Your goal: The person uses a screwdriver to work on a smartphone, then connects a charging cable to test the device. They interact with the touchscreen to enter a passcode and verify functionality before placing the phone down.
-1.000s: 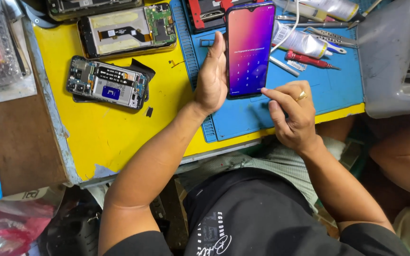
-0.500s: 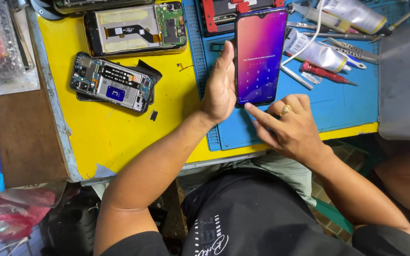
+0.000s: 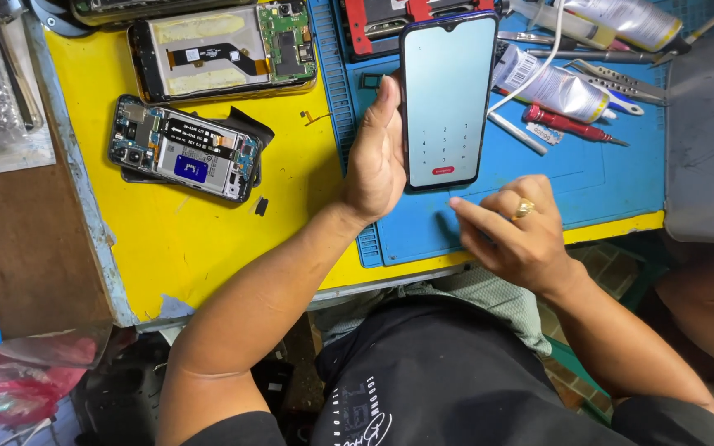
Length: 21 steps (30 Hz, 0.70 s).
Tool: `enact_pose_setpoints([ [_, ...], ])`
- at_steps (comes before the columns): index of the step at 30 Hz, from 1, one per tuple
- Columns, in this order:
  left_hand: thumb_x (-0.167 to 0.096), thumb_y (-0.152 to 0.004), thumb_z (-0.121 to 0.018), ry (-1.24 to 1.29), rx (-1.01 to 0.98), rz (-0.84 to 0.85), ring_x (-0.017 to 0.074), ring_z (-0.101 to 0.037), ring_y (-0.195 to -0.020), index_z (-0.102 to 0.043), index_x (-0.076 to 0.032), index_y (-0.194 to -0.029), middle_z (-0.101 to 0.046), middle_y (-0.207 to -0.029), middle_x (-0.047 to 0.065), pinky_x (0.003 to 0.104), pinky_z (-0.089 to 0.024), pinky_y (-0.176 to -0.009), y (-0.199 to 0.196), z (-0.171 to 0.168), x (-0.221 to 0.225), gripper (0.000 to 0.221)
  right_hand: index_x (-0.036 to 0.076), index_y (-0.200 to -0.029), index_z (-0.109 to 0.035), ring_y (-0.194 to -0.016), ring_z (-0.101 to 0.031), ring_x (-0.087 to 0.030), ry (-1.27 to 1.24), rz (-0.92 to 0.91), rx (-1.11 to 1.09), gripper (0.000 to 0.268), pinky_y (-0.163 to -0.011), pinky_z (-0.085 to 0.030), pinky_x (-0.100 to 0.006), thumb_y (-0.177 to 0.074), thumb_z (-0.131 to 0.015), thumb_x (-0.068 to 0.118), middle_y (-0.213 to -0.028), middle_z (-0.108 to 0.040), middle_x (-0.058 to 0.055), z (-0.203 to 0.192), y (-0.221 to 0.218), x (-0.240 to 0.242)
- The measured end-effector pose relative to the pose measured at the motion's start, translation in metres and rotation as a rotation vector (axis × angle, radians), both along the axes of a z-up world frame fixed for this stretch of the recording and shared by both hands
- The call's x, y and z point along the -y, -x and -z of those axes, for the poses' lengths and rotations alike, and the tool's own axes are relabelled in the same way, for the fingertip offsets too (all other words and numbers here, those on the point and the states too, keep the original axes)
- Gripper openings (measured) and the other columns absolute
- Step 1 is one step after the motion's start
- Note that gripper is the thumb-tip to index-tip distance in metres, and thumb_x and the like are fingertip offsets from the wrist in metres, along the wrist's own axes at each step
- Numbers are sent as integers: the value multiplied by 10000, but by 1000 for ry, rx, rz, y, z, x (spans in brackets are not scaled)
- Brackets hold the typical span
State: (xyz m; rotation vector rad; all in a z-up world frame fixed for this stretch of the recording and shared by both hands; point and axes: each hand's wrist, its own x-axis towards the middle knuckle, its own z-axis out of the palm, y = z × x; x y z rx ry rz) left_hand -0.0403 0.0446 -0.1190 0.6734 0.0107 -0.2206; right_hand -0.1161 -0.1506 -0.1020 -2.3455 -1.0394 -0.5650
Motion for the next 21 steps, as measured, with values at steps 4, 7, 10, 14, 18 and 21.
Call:
enact_pose_setpoints([
  [4, -485, -1057, -489, 10, 8, 22, 266, -460, -1496, -464, 33, -1520, -485, -1581, 204, 420, -369, -1288, 3, -6, -2, 695, 9, -1232, -709, -763, -484, -299, -36, 36, -23, 230, -773, -399, -448, -1005, -736, -19, -892, -588, -83, 6, 0, 6],
  [7, -425, -1124, -488, 32, 90, -34, 258, -468, -1508, -481, -3, -1527, -501, -1582, 173, 427, -366, -1313, 6, -5, -2, 583, 29, -1337, -677, -798, -473, -296, -11, 25, -51, 313, -810, -398, -449, -1031, -717, -22, -933, -564, -95, 2, -3, 8],
  [10, -495, -1138, -445, 25, 136, 74, 258, -554, -1414, -526, -18, -1481, -581, -1494, 173, 439, -460, -1229, 11, -14, -4, 593, 46, -1405, -637, -820, -461, -296, 36, 4, -52, 362, -834, -384, -458, -1051, -712, 23, -976, -559, -98, 1, -8, 14],
  [14, -527, -1123, -435, 8, 143, 97, 268, -565, -1400, -518, -28, -1488, -593, -1481, 165, 446, -473, -1214, 12, -17, -5, 624, 97, -1455, -617, -864, -468, -295, 118, 73, -24, 406, -864, -371, -468, -1063, -719, 114, -1000, -547, -87, 2, -11, 20],
  [18, -478, -1132, -423, 9, 138, 79, 264, -541, -1429, -479, -15, -1527, -563, -1521, 173, 437, -435, -1258, 14, -17, -4, 611, 194, -1497, -593, -952, -466, -307, 235, 158, -14, 508, -865, -342, -486, -1058, -732, 410, -1065, -532, -99, -2, -12, 5],
  [21, -487, -1140, -425, 12, 175, 70, 265, -566, -1392, -509, -14, -1488, -594, -1472, 173, 422, -451, -1227, 14, -15, -2, 593, 232, -1465, -622, -956, -448, -301, 228, 168, 26, 477, -861, -335, -487, -1062, -704, 473, -1048, -489, -77, -4, -17, -7],
])
